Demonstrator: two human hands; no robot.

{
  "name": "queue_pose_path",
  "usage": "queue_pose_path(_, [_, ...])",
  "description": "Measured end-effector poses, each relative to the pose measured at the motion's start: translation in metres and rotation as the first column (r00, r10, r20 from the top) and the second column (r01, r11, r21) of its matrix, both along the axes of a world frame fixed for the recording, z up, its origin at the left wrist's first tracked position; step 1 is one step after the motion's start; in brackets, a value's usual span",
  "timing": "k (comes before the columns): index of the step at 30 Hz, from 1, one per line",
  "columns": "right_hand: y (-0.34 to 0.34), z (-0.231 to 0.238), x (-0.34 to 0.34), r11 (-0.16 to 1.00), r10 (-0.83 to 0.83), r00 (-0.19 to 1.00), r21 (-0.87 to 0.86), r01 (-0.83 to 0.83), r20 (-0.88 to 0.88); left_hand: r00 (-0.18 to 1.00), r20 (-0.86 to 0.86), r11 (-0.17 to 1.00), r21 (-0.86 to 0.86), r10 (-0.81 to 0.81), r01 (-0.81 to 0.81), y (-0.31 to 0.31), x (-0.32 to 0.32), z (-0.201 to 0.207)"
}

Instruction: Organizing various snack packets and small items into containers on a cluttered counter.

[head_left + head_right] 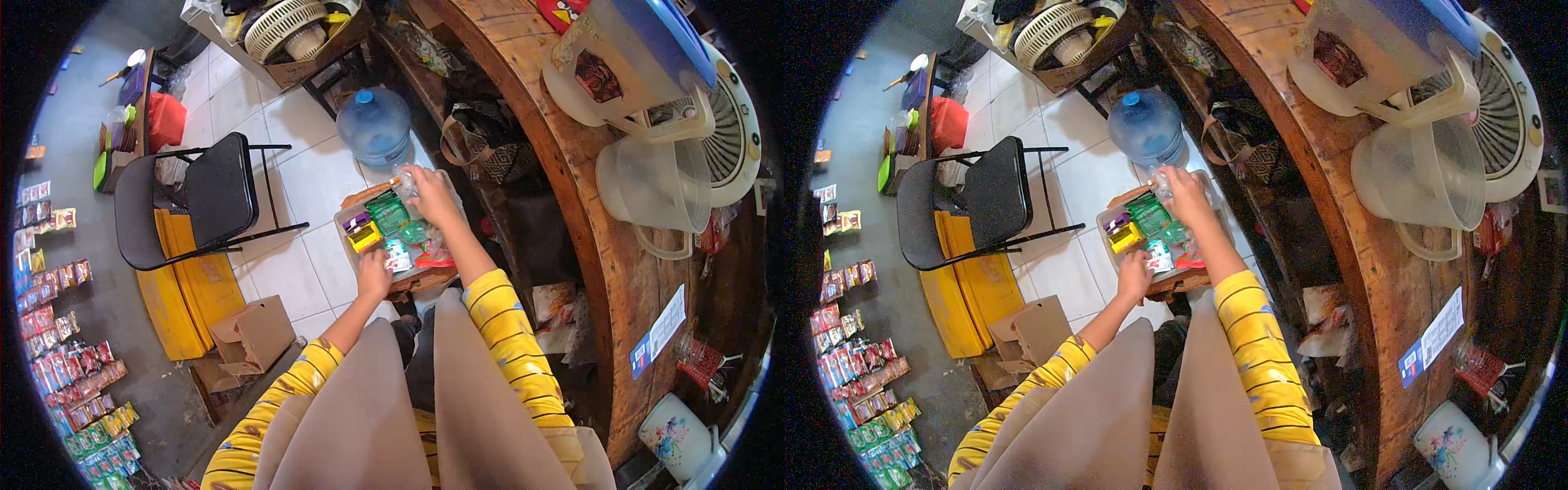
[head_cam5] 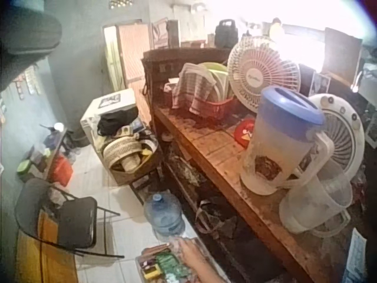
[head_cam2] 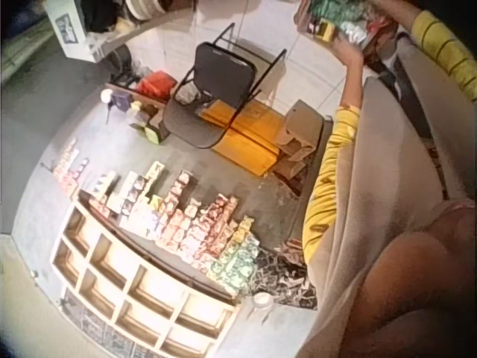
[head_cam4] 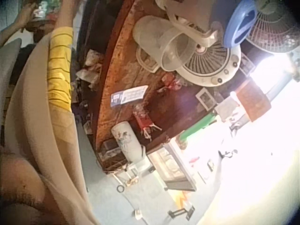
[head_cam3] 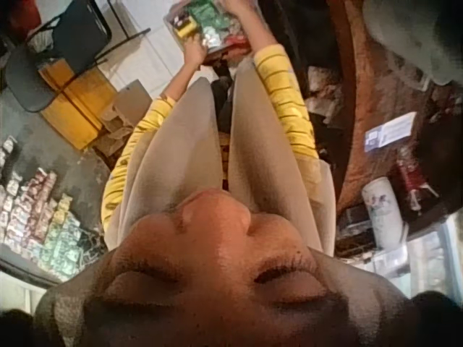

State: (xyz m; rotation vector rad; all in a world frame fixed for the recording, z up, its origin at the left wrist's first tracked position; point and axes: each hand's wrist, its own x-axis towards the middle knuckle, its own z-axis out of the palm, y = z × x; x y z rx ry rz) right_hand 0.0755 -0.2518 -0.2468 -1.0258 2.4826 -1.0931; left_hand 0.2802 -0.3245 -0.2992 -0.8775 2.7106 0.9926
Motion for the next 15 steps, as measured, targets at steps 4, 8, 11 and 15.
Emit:
queue_pose_path(4, [-0.001, 0.001, -0.005, 0.999, 0.037, 0.995, -0.044, -0.033, 0.089, 0.998, 0.044, 0.999, -0.027, -0.038, 0.039, 0.001, 0.004, 0.005])
queue_pose_path(8, [0.004, -0.004, -0.004, 0.996, 0.021, 0.984, -0.086, -0.006, 0.177, 0.995, 0.091, 1.0, -0.01, -0.028, 0.029, 0.0, 0.004, 0.004])
queue_pose_path(11, [0.015, -0.018, -0.005, 1.0, 0.009, 0.995, 0.009, -0.01, 0.1, 0.993, 0.113, 1.0, 0.01, -0.026, 0.025, 0.003, -0.003, 0.006])
queue_pose_path(15, [0.017, -0.018, 0.004, 0.992, -0.062, 0.987, 0.118, 0.044, 0.149, 0.991, 0.121, 0.998, 0.031, -0.051, 0.047, -0.003, 0.003, -0.001])
